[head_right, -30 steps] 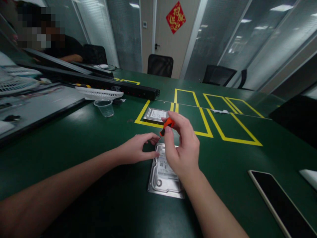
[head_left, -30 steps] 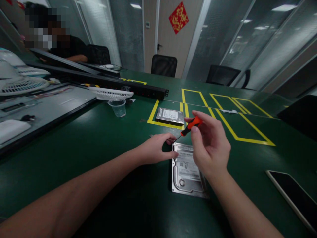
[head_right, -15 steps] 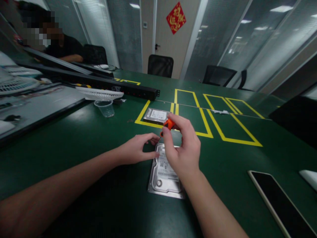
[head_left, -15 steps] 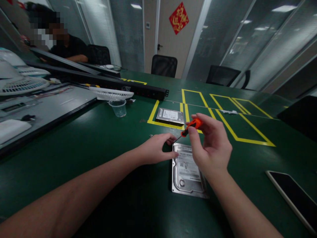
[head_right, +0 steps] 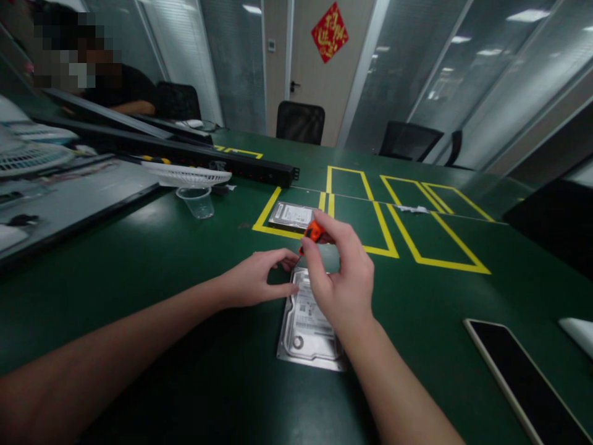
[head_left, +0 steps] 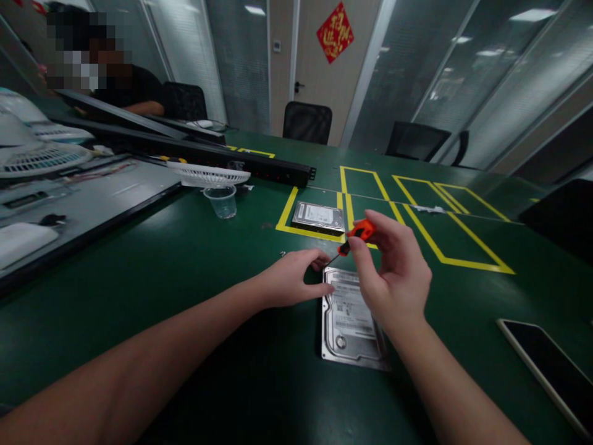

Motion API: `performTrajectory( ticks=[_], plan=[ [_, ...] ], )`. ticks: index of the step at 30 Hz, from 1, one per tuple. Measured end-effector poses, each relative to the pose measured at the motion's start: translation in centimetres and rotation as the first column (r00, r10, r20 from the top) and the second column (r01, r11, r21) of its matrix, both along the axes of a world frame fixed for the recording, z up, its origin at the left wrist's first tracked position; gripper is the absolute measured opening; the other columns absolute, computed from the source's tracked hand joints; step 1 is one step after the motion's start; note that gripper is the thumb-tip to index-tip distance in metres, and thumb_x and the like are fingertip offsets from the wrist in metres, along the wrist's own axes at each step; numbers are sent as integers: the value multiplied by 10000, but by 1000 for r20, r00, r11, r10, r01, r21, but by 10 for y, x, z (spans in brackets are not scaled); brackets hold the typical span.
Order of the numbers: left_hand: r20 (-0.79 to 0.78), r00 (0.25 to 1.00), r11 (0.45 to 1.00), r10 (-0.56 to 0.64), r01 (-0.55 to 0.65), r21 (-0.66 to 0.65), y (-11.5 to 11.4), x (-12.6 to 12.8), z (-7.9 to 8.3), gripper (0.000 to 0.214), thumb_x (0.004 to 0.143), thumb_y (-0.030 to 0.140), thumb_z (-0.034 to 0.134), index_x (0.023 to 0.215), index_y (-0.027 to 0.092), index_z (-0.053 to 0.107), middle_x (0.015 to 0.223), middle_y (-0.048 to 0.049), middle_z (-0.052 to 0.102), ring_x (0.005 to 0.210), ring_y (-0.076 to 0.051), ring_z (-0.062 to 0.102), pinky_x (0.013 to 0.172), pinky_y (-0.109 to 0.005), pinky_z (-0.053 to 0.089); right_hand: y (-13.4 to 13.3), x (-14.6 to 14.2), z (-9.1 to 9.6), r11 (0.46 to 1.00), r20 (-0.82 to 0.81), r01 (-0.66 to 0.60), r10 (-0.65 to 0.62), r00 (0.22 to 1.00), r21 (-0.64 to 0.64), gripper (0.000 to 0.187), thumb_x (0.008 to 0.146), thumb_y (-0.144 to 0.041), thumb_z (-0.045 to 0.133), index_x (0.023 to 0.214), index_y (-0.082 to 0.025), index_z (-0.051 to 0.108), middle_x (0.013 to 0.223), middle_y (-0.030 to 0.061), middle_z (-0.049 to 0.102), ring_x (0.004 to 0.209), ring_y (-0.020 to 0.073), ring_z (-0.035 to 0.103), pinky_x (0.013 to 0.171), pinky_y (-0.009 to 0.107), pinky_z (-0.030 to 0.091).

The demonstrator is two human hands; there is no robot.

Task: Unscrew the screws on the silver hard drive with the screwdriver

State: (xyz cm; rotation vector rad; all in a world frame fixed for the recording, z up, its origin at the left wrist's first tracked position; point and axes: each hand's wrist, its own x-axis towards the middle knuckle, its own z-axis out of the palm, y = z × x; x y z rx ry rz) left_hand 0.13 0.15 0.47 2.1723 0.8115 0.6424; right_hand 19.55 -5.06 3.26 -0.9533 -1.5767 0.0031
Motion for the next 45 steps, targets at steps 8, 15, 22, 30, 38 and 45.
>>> performTrajectory(
  ticks=[8,15,22,30,38,45],
  plan=[
    [1,1000,1000,3,-3,-9,-1,0,0,467,877,344,864,1269,186,665,1197,-106,772,1115,-291,734,994,-463,588,-2,-1,-1,996,-47,-79,78,996,-33,492,985,-216,669,1463,-314,606,1394,102,709,1218,274,756,1033,524,679],
    [-20,1000,1000,12,-12,0,-2,-1,4,472,884,370,856,1273,183,664,1227,-116,768,1132,-299,738,991,-458,597,2,3,-4,1000,-20,5,-6,1000,-15,532,932,-238,770,1429,-338,608,1315,70,739,1115,260,777,998,504,687],
    [-13,1000,1000,3,-3,0,-1,0,1,466,890,363,852,1274,178,663,1227,-120,769,1128,-295,735,1009,-473,585,1,0,-4,996,-32,-74,72,997,-56,502,1016,-239,637,1502,-347,573,1454,81,708,1237,268,759,1076,526,664],
    [-9,1000,1000,0,0,3,-1,-1,1,462,892,376,845,1276,191,666,1217,-113,767,1118,-292,729,996,-471,589,4,3,-6,999,4,21,-21,1000,-33,533,971,-246,713,1478,-343,580,1332,80,727,1141,268,761,1013,520,676],
    [-4,1000,1000,-3,3,2,-1,0,1,479,888,379,853,1277,176,662,1206,-114,765,1117,-297,727,999,-472,582,1,-1,-5,992,-67,-102,97,993,-76,480,1047,-260,582,1517,-349,538,1469,86,679,1221,259,757,1052,520,676],
    [-16,1000,1000,7,-7,6,-2,0,3,458,889,360,851,1267,179,667,1210,-115,767,1121,-299,731,994,-462,584,3,3,-6,999,0,-16,16,1000,-52,560,973,-223,707,1500,-349,565,1361,85,709,1112,261,769,980,508,692]
  ],
)
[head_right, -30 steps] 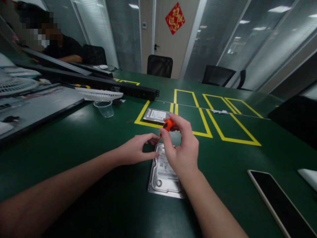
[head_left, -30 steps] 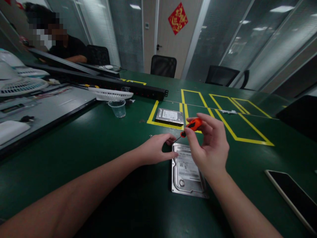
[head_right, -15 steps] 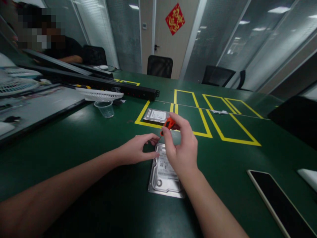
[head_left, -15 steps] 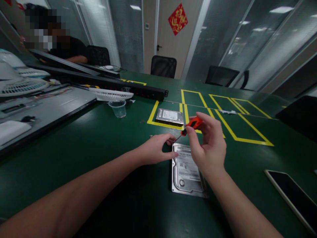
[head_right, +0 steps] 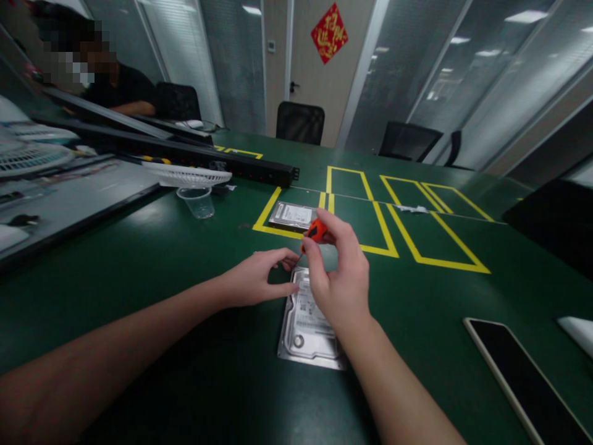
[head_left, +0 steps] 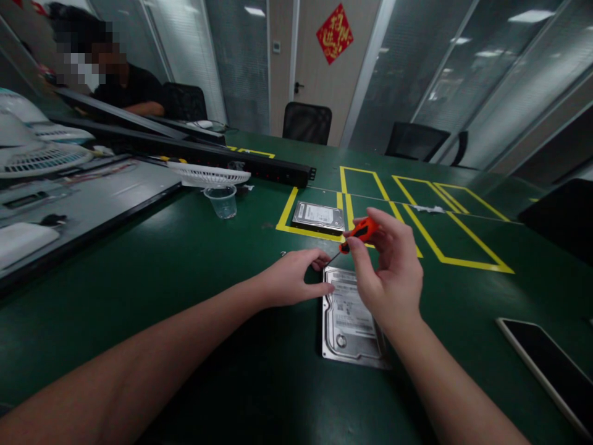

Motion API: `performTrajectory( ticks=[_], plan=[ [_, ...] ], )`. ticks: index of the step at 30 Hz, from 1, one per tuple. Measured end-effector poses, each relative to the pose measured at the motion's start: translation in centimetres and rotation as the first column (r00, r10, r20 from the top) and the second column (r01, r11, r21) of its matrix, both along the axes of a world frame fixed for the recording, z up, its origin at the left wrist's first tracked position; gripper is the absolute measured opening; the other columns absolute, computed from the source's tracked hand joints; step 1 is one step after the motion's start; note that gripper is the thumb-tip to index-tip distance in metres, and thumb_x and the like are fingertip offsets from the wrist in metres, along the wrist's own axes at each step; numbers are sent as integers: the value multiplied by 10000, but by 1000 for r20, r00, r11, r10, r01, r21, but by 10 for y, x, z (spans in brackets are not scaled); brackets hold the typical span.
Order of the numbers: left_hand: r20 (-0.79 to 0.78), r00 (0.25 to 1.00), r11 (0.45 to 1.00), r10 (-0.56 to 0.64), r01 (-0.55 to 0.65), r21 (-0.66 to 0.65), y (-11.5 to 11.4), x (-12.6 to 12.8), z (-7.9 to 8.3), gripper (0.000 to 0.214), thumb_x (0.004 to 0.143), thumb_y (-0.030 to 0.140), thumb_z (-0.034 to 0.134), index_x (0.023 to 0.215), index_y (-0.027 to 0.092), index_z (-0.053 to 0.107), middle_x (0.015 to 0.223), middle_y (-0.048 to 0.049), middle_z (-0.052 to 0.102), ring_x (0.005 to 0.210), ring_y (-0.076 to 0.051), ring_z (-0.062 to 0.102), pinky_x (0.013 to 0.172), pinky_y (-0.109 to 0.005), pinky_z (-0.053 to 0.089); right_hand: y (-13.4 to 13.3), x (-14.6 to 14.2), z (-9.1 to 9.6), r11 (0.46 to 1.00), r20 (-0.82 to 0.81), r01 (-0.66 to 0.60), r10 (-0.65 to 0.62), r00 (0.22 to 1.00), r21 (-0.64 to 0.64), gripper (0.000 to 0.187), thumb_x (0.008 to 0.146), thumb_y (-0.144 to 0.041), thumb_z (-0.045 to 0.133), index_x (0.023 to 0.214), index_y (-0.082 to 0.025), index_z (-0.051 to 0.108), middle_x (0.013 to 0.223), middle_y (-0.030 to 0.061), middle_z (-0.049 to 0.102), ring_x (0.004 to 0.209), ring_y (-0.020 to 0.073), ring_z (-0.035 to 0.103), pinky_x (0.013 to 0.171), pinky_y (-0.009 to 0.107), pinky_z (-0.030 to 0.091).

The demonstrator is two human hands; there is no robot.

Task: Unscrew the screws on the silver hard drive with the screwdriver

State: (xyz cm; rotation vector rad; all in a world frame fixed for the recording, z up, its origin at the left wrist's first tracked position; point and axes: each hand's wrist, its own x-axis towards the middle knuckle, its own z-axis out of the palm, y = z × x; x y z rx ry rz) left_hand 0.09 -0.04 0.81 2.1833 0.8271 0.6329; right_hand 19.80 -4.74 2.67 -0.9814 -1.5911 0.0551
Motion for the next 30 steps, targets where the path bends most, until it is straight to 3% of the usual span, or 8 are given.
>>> performTrajectory(
  ticks=[8,17,23,26,30],
  plan=[
    [10,1000,1000,-12,12,-15,2,1,-3,498,885,354,863,1294,151,663,1220,-115,764,1117,-287,725,1008,-468,575,-4,-4,2,997,-60,-79,77,995,-26,493,1054,-242,563,1535,-351,548,1506,82,664,1251,268,744,1082,533,660],
    [-5,1000,1000,-4,4,-9,0,0,0,471,891,367,852,1272,162,665,1224,-121,763,1125,-295,731,990,-458,584,0,2,2,998,6,46,-47,999,37,534,949,-256,754,1455,-342,611,1283,82,716,1086,273,753,943,532,679],
    [16,1000,1000,-12,12,-1,1,1,-2,461,891,349,851,1269,163,665,1191,-107,766,1099,-283,729,990,-462,579,-6,-3,5,997,-56,-68,67,996,-22,477,1041,-223,584,1508,-323,578,1475,102,661,1307,289,713,1083,556,650],
    [16,1000,1000,-12,12,-1,1,1,-3,456,891,360,851,1262,171,665,1203,-110,764,1105,-287,728,988,-461,581,-5,-4,4,998,-51,-70,70,996,3,498,1029,-210,615,1510,-333,576,1437,92,686,1246,269,740,1062,533,655],
    [10,1000,1000,-2,2,-7,1,0,-3,482,885,364,856,1281,171,662,1209,-116,766,1112,-291,730,994,-464,582,-2,-1,5,997,-19,28,-27,999,70,502,975,-209,716,1446,-351,622,1314,68,722,1115,247,752,945,484,656]
  ],
)
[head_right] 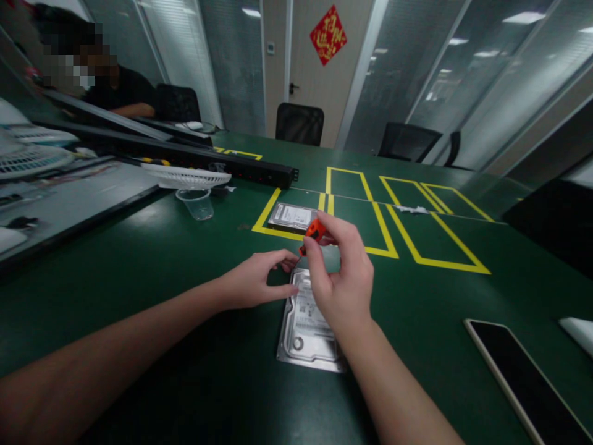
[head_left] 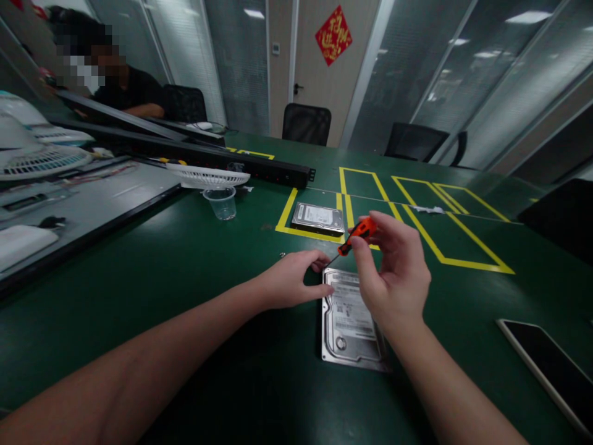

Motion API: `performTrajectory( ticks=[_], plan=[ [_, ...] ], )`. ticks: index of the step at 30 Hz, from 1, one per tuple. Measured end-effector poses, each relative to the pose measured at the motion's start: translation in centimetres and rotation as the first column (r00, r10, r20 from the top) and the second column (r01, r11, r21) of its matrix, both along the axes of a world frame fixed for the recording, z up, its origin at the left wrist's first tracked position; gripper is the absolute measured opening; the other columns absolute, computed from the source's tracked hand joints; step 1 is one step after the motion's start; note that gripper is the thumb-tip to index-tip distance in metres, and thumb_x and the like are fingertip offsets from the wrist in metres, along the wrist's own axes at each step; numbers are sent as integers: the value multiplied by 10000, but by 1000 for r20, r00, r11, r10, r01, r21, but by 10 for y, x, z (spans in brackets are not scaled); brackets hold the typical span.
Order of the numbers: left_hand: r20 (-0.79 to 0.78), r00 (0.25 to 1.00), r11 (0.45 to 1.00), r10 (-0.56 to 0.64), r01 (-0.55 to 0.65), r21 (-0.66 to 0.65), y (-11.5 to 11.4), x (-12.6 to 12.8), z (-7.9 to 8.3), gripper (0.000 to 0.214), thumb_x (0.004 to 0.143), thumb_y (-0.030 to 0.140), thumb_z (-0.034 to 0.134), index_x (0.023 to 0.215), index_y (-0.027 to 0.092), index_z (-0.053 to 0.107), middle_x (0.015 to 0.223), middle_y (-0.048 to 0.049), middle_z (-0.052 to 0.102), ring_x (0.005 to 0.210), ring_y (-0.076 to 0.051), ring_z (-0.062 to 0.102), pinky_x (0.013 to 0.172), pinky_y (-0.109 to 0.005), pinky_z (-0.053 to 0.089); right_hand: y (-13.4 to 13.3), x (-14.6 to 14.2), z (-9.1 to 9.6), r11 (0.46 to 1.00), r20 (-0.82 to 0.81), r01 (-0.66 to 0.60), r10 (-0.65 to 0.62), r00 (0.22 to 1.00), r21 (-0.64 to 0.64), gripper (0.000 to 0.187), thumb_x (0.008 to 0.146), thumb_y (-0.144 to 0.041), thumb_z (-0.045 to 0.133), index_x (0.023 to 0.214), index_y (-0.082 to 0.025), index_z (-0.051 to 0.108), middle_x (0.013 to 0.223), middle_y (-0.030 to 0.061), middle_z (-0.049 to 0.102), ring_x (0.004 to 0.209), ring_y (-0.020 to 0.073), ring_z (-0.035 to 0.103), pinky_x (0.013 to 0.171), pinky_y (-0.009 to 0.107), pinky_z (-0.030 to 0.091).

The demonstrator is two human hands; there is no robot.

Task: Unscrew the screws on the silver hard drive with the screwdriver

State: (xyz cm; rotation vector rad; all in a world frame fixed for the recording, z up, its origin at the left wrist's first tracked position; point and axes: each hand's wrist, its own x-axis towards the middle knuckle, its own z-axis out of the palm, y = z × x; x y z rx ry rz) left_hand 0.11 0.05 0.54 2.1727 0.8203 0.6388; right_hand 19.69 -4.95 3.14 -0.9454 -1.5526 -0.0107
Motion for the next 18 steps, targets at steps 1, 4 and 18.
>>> performTrajectory(
  ticks=[1,4,18],
  plan=[
    [1,1000,1000,2,-2,-3,0,0,0,487,883,367,856,1286,173,662,1212,-115,765,1113,-291,731,991,-461,584,0,1,1,1000,12,20,-20,1000,8,496,962,-212,737,1427,-353,636,1285,61,725,1077,240,748,922,477,651],
    [3,1000,1000,-3,3,-3,0,0,-1,478,884,372,853,1281,182,668,1220,-113,765,1118,-292,733,984,-457,590,0,1,2,1000,24,27,-27,999,-1,458,967,-227,731,1402,-350,656,1278,58,720,1065,238,739,930,483,647],
    [-13,1000,1000,0,0,0,-1,-1,2,460,889,374,855,1261,178,668,1203,-106,767,1114,-286,729,975,-447,586,0,2,0,998,30,-6,8,1000,-58,530,973,-237,710,1479,-342,591,1351,83,695,1163,276,737,993,530,668]
  ],
)
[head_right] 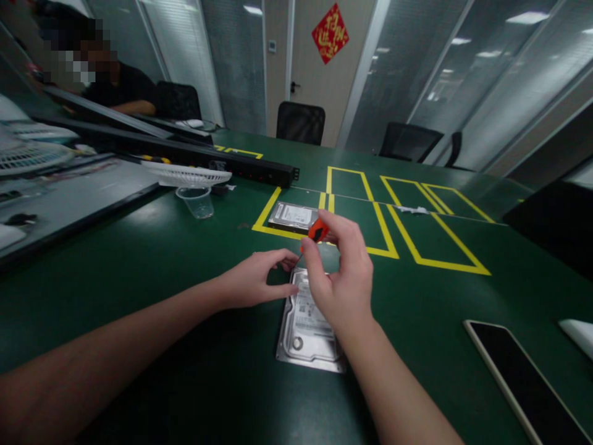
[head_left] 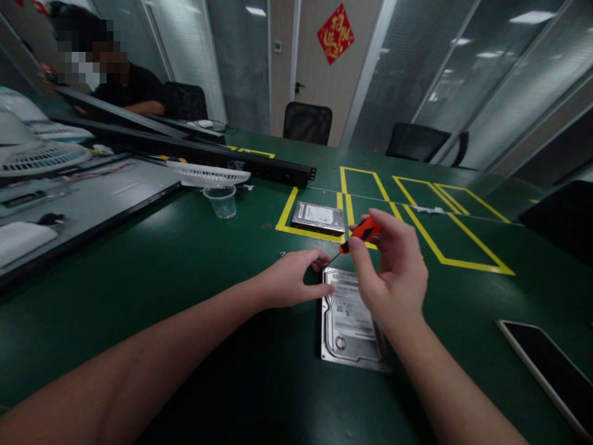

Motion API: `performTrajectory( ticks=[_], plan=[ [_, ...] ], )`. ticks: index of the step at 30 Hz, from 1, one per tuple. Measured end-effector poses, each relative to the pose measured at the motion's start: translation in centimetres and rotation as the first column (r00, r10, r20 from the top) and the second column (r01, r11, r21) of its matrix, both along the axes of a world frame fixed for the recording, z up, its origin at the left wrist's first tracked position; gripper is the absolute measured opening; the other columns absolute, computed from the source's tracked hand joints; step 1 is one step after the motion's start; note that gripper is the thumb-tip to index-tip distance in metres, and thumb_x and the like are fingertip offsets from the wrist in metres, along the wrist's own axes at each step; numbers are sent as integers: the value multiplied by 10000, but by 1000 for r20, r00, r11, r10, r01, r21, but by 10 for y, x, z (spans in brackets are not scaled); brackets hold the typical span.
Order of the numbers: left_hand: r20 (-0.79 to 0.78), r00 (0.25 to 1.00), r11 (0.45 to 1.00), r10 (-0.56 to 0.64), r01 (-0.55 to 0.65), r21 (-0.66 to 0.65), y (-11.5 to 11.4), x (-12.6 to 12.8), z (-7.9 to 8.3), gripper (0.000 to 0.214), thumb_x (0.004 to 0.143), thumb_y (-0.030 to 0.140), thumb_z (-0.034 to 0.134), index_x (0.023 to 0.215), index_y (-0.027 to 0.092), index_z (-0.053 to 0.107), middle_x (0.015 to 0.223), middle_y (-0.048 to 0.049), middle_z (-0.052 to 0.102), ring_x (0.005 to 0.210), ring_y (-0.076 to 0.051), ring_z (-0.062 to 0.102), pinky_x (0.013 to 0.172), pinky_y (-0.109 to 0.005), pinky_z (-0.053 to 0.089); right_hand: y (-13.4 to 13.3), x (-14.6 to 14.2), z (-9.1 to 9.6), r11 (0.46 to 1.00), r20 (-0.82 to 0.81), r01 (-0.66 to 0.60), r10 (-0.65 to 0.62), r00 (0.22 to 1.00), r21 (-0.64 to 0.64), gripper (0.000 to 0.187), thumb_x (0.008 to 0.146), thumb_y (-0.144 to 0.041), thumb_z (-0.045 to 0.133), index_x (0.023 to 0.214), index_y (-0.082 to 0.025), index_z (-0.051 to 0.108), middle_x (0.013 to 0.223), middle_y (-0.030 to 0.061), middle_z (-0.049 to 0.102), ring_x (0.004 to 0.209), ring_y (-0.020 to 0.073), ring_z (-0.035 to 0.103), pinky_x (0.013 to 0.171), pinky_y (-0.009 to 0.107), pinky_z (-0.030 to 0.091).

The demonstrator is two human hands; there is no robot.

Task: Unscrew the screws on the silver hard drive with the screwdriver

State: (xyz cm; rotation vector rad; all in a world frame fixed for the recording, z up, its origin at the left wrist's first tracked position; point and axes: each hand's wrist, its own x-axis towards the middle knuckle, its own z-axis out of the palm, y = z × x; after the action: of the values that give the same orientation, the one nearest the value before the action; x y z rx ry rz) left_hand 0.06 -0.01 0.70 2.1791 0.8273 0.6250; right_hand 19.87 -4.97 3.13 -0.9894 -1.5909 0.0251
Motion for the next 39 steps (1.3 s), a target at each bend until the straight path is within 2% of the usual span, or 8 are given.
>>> performTrajectory(
  ticks=[4,10,16,20,23,29,35,39],
  plan=[
    [14,1000,1000,-3,3,2,0,0,-1,459,881,365,858,1259,185,669,1200,-105,770,1110,-288,730,983,-457,585,-2,-2,0,996,-37,-82,81,996,-25,507,1032,-201,594,1517,-346,559,1450,80,680,1241,261,739,1047,509,658],
    [13,1000,1000,-1,1,3,1,0,-1,475,888,385,849,1277,184,665,1215,-116,766,1122,-298,734,997,-472,589,0,0,2,999,10,33,-33,999,18,483,951,-247,749,1413,-350,650,1229,59,721,1072,259,733,951,513,659],
    [10,1000,1000,0,0,2,0,1,1,453,880,360,856,1251,177,672,1191,-111,774,1111,-293,740,977,-448,595,-2,-4,1,993,-33,-107,106,994,-56,509,1045,-227,567,1541,-343,546,1458,88,678,1287,276,710,1090,549,640],
    [3,1000,1000,6,-6,-3,0,1,1,471,882,369,852,1264,165,666,1212,-126,769,1117,-301,740,991,-468,593,0,-1,-1,999,2,-45,45,999,-10,522,989,-224,683,1488,-356,605,1330,79,715,1160,276,740,1004,536,673],
    [3,1000,1000,9,-9,2,-1,1,0,467,882,377,853,1257,167,670,1208,-124,770,1114,-302,738,988,-472,594,1,0,0,1000,8,-24,24,1000,1,529,959,-235,732,1464,-351,627,1311,78,711,1185,286,725,1003,543,670],
    [8,1000,1000,-4,4,0,0,0,1,473,889,377,854,1273,177,665,1215,-121,772,1117,-299,737,991,-469,592,-2,-3,0,990,-18,-124,123,992,-60,544,1047,-214,556,1572,-350,521,1487,88,668,1266,266,725,1085,538,653],
    [8,1000,1000,-3,3,14,0,0,0,454,890,365,846,1263,178,668,1216,-125,772,1115,-301,743,1002,-476,592,1,0,-1,1000,35,-19,19,999,20,540,969,-236,722,1482,-363,608,1286,78,716,1061,257,738,961,523,674],
    [8,1000,1000,-9,9,16,0,0,1,447,883,372,856,1244,181,676,1197,-121,777,1092,-299,745,969,-470,605,0,-1,0,999,7,-47,47,999,-20,544,989,-263,692,1514,-348,578,1344,92,706,1126,271,741,981,527,676]
  ],
)
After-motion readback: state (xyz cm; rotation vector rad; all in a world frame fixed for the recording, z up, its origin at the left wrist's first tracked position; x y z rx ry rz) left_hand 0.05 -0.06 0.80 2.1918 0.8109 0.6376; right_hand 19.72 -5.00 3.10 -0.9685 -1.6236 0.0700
